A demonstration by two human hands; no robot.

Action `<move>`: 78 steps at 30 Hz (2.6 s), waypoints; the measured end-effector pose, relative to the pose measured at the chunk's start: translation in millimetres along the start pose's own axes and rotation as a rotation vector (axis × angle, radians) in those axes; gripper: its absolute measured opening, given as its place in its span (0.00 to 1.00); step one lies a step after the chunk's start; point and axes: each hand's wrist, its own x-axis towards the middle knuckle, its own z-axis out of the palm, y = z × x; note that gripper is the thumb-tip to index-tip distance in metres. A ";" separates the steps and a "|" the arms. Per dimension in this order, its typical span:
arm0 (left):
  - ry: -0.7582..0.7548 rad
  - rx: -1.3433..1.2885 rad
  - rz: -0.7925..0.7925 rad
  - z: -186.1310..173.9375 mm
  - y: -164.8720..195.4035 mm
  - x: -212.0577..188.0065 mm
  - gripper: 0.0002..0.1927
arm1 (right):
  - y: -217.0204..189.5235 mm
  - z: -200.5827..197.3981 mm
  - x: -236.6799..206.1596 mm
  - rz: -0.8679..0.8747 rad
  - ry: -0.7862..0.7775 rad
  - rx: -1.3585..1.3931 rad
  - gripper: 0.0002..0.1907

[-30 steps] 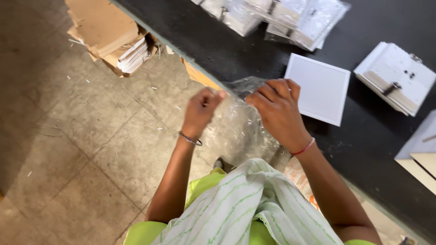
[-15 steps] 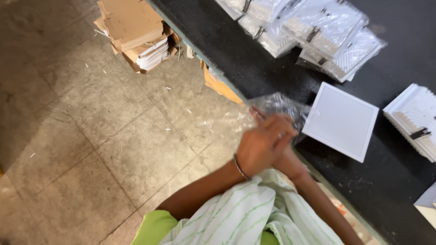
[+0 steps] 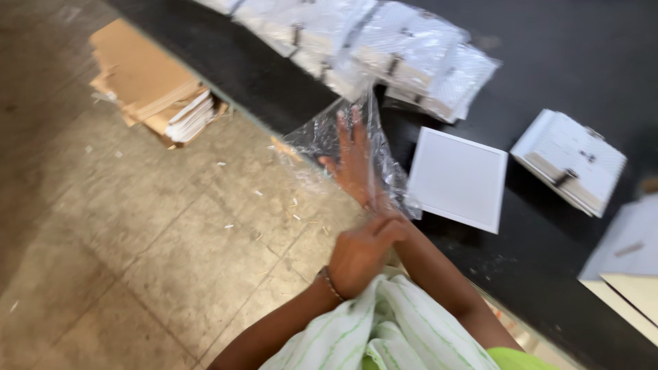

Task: The person wraps square LED panel lights in clear plastic film, folding the film around each panel and tucking the edges underneath. They then place each wrapped panel into a white cardboard box, fold the box flaps closed, and stack the finished boxes on the workbench.

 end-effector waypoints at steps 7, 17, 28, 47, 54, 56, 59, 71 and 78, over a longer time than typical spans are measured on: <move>0.064 0.262 0.070 -13.2 -56.0 34.5 0.23 | -2.0 -38.3 -72.6 0.063 -0.064 0.249 0.41; -0.128 0.471 0.151 -18.3 -61.2 95.9 0.38 | 105.1 -193.1 -184.7 0.350 0.051 -0.274 0.30; -0.141 0.476 0.086 -16.4 -52.3 116.6 0.40 | 155.2 -195.9 -174.0 -0.188 -0.184 -0.342 0.27; -0.265 0.429 -0.068 29.7 -76.0 115.7 0.39 | 149.7 -246.3 -155.6 0.723 0.282 0.501 0.14; -0.482 0.296 -0.039 63.6 -41.4 99.7 0.43 | 200.5 -191.4 -208.3 0.877 0.373 1.148 0.09; -0.494 0.264 -0.028 67.1 -35.2 93.1 0.43 | 207.0 -182.6 -221.4 0.895 0.415 1.177 0.09; -0.592 0.252 -0.109 69.8 -27.5 86.1 0.42 | 206.9 -175.3 -235.8 0.917 0.460 1.230 0.09; -0.684 0.154 -0.154 84.3 -16.1 80.8 0.45 | 169.8 -170.2 -245.9 0.920 0.588 1.148 0.10; -0.684 0.087 -0.064 88.3 -16.4 83.8 0.46 | 172.9 -182.1 -253.3 0.901 0.647 1.139 0.08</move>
